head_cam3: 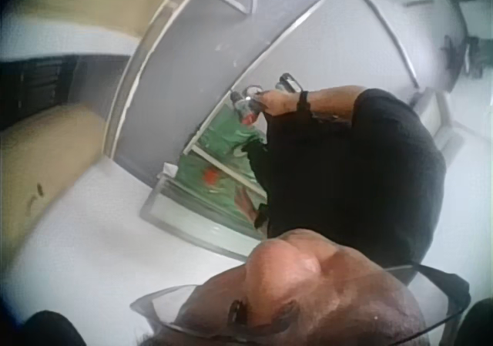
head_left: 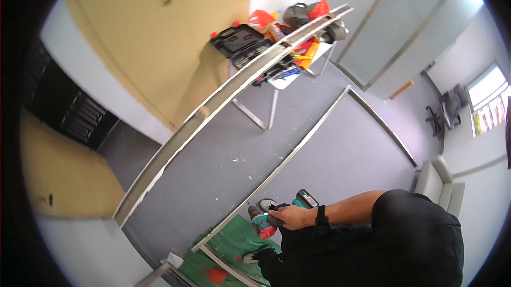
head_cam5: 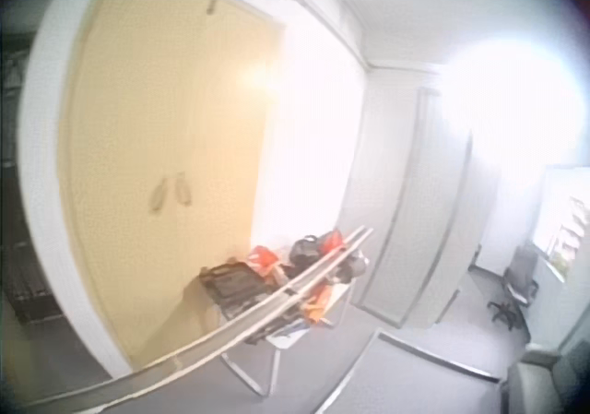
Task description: The person uses a power drill to drive screws into a metal track, then positions two metal frame pieces at a right angle and secures them using a drill and screws.
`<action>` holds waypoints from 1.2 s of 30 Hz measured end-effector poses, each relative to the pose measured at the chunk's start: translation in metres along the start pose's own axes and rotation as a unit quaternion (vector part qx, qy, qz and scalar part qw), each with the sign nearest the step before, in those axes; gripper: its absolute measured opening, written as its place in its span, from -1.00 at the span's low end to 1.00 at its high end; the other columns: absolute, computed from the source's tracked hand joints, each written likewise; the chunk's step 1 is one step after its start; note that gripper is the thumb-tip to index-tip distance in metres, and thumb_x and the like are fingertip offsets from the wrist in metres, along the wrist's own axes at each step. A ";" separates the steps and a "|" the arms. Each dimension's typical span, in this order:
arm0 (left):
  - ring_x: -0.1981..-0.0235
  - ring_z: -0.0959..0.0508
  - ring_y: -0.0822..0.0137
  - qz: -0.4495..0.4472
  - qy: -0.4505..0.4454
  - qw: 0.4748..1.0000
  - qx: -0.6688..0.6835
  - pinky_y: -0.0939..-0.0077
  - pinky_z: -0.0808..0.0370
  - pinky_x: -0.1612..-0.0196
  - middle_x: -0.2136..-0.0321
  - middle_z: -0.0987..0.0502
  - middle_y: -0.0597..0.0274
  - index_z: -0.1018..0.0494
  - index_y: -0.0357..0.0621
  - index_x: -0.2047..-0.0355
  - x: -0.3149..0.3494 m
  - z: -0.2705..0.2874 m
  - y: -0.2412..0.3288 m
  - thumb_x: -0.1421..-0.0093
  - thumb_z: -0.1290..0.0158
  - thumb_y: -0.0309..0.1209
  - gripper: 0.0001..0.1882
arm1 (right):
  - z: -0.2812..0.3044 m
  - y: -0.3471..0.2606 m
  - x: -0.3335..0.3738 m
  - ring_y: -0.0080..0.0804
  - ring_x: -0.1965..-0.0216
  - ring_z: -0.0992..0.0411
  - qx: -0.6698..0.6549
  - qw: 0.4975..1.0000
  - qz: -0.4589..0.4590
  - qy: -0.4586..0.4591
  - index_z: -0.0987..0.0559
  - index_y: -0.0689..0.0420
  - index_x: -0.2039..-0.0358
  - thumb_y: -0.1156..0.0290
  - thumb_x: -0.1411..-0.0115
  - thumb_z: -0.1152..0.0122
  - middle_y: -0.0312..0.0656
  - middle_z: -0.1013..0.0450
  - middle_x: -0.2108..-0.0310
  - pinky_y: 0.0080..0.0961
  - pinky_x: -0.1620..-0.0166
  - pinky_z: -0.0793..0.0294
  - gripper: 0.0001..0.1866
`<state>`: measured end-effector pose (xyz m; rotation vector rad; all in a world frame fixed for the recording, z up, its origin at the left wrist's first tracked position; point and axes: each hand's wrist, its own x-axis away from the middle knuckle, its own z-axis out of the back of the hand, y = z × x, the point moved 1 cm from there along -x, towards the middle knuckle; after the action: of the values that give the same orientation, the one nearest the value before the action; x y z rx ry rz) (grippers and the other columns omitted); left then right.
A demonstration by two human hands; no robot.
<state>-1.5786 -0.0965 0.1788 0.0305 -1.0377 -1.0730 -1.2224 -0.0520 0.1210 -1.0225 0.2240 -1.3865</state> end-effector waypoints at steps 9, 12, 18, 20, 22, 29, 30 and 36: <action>-0.07 -0.43 0.01 -0.123 -0.165 0.979 -0.001 0.25 -0.32 -0.15 -0.03 -0.45 -0.11 -0.39 -0.33 -0.08 0.006 -0.056 0.161 -0.30 -0.01 -0.10 -0.46 | 0.040 -0.022 0.008 0.12 0.21 -0.50 -0.148 0.983 0.018 0.109 -0.37 0.28 -0.07 0.46 0.07 -0.18 0.15 -0.52 0.28 -0.10 0.15 -0.48 -0.40; -0.03 -0.46 -0.01 -0.140 -0.186 0.966 -0.115 0.27 -0.33 -0.12 0.01 -0.48 -0.15 -0.38 -0.37 -0.08 0.004 -0.084 0.188 -0.29 -0.02 -0.08 -0.42 | 0.030 -0.019 0.020 0.13 0.21 -0.50 -0.223 0.963 0.020 0.151 -0.37 0.30 -0.07 0.45 0.09 -0.22 0.14 -0.52 0.27 -0.12 0.15 -0.49 -0.36; -0.05 -0.45 -0.01 -0.206 -0.174 0.958 -0.099 0.27 -0.34 -0.09 0.02 -0.46 -0.23 -0.36 -0.43 -0.05 0.035 -0.128 0.145 -0.30 0.00 -0.11 -0.43 | 0.008 -0.014 0.084 0.14 0.21 -0.49 -0.260 0.947 -0.086 0.166 -0.35 0.31 -0.10 0.44 0.09 -0.23 0.14 -0.52 0.30 -0.10 0.15 -0.49 -0.34; -0.06 -0.43 -0.09 -0.162 -0.210 0.963 -0.054 0.22 -0.33 -0.11 -0.01 -0.43 -0.27 -0.34 -0.45 -0.03 0.044 -0.132 0.149 -0.35 0.08 -0.26 -0.56 | -0.005 -0.014 0.101 0.15 0.22 -0.49 -0.270 0.939 -0.082 0.199 -0.36 0.29 -0.08 0.43 0.09 -0.24 0.14 -0.52 0.31 -0.09 0.15 -0.48 -0.35; -0.05 -0.42 -0.12 -0.302 -0.196 0.922 -0.141 0.19 -0.34 -0.11 -0.02 -0.42 -0.30 -0.33 -0.45 -0.03 0.046 -0.133 0.135 -0.36 0.13 -0.34 -0.61 | -0.018 -0.016 0.119 0.18 0.22 -0.48 -0.297 0.925 -0.067 0.227 -0.41 0.22 0.00 0.43 0.10 -0.26 0.15 -0.52 0.33 -0.08 0.17 -0.47 -0.44; 0.06 -0.48 0.13 -0.305 -0.313 0.897 -0.072 0.29 -0.35 -0.07 0.08 -0.51 -0.08 -0.39 -0.39 -0.01 0.041 -0.138 0.129 -0.36 0.10 -0.29 -0.61 | -0.028 -0.011 0.203 0.19 0.23 -0.47 -0.270 0.905 -0.029 0.328 -0.45 0.22 0.13 0.48 0.09 -0.23 0.14 -0.51 0.37 -0.06 0.19 -0.45 -0.57; 0.07 -0.48 0.21 -0.359 -0.314 0.875 -0.085 0.31 -0.35 -0.06 0.09 -0.52 -0.01 -0.41 -0.38 -0.01 0.056 -0.140 0.143 -0.35 0.09 -0.25 -0.59 | -0.024 -0.007 0.215 0.19 0.23 -0.47 -0.253 0.906 -0.037 0.338 -0.46 0.21 0.14 0.51 0.11 -0.21 0.13 -0.52 0.37 -0.06 0.18 -0.45 -0.58; 0.07 -0.53 0.22 -0.256 -0.376 0.879 -0.143 0.42 -0.49 0.05 0.01 -0.49 -0.06 -0.23 -0.45 -0.17 0.025 -0.176 0.129 -0.16 -0.15 -0.39 -0.37 | -0.043 0.060 0.300 0.12 0.30 -0.49 -0.306 0.859 -0.198 0.359 -0.46 0.15 -0.05 0.52 0.20 -0.15 0.07 -0.53 0.40 -0.09 0.23 -0.50 -0.35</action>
<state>-1.3618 -0.1243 0.1605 -0.4043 -1.6023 -1.7909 -1.1382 -0.3435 0.1810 -1.0398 1.1196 -2.1190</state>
